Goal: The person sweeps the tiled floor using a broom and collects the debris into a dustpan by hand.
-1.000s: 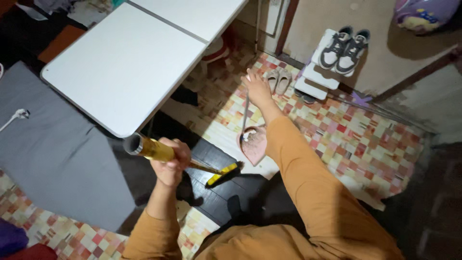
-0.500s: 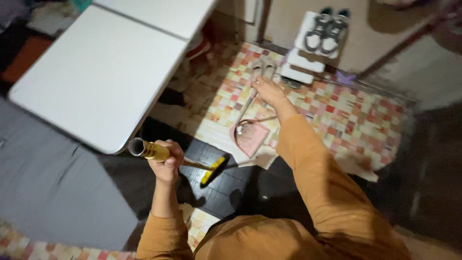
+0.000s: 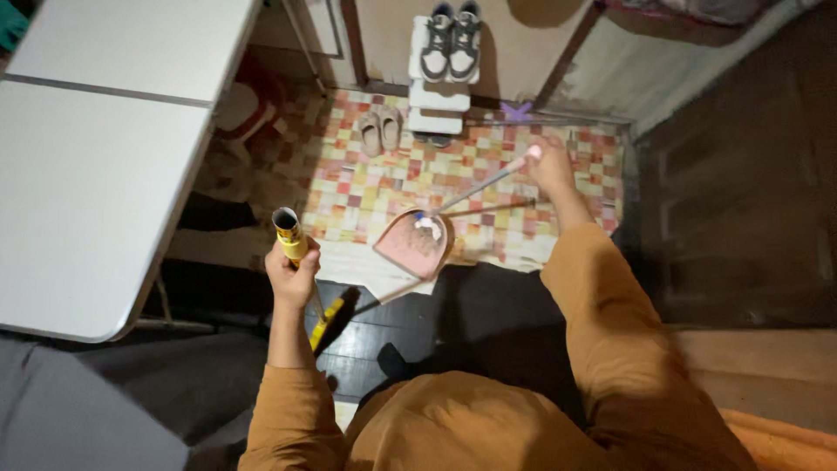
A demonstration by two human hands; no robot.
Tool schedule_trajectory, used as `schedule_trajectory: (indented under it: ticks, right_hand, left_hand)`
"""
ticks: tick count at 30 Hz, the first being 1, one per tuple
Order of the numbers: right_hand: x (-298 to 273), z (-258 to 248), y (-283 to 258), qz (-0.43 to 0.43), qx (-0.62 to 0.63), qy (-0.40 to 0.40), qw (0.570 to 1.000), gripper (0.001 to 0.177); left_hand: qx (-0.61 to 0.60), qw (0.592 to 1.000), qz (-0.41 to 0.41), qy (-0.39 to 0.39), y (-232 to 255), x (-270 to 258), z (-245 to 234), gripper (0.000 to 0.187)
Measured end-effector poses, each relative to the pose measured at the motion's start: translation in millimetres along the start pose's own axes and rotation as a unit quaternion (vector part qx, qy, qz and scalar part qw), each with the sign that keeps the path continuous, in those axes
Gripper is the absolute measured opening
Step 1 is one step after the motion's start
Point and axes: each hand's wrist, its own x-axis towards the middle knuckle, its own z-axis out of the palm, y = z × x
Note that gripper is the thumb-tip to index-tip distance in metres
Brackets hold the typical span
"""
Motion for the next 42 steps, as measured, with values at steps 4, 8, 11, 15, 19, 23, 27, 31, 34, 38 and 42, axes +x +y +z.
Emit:
schedule_trajectory:
  ticks: [4, 8, 11, 15, 19, 23, 27, 31, 34, 38, 42]
  right_hand:
    - [-55.3, -33.1, 66.5, 0.133, 0.007, 0.081, 0.988, 0.027]
    - [-98.5, -65.3, 112.2, 0.164, -0.074, 0.103, 0.978, 0.026]
    - [-115.0, -83.9, 133.7, 0.193, -0.080, 0.092, 0.974, 0.027]
    - [-127.3, -115.4, 166.6, 0.249, -0.133, 0.073, 0.956, 0.030]
    - [-140.8, -146.1, 191.1, 0.288, -0.138, 0.074, 0.945, 0.031]
    - [-154.8, -171.5, 203.7, 0.308, -0.125, 0.029, 0.943, 0.029]
    - [-170.1, -194.6, 216.0, 0.321, -0.112, -0.034, 0.940, 0.031]
    - [-182.8, -203.4, 221.6, 0.284, -0.101, 0.031, 0.953, 0.037]
    - [-191.5, -205.4, 218.4, 0.300, -0.087, 0.032, 0.949, 0.036]
    - [-188.7, -202.1, 211.3, 0.240, -0.120, 0.056, 0.962, 0.039]
    - [-177.8, -185.1, 205.8, 0.253, -0.094, 0.073, 0.960, 0.033]
  left_hand:
    - [0.046, 0.999, -0.030, 0.005, 5.4, -9.0, 33.5, 0.011]
    - [0.056, 0.998, -0.020, 0.006, 12.3, -16.3, 68.3, 0.010]
    - [0.081, 0.997, -0.007, -0.001, 14.6, -25.9, 91.6, 0.009]
    - [0.122, 0.992, 0.005, -0.005, 19.6, -39.2, 116.4, 0.008]
    - [0.125, 0.992, 0.010, -0.012, 26.2, -47.2, 136.5, 0.008]
    - [0.128, 0.992, -0.016, -0.007, 30.4, -55.4, 152.1, 0.012]
    - [0.086, 0.995, -0.044, -0.004, 31.0, -65.1, 158.2, 0.009]
    - [0.067, 0.997, -0.036, -0.026, 26.1, -69.4, 153.2, 0.011]
    - [0.067, 0.994, -0.087, -0.020, 17.2, -75.8, 150.4, 0.006]
    - [0.040, 0.992, -0.100, -0.062, 10.2, -80.0, 146.1, 0.011]
    - [0.039, 0.989, -0.111, -0.086, 13.4, -84.2, 139.5, 0.011]
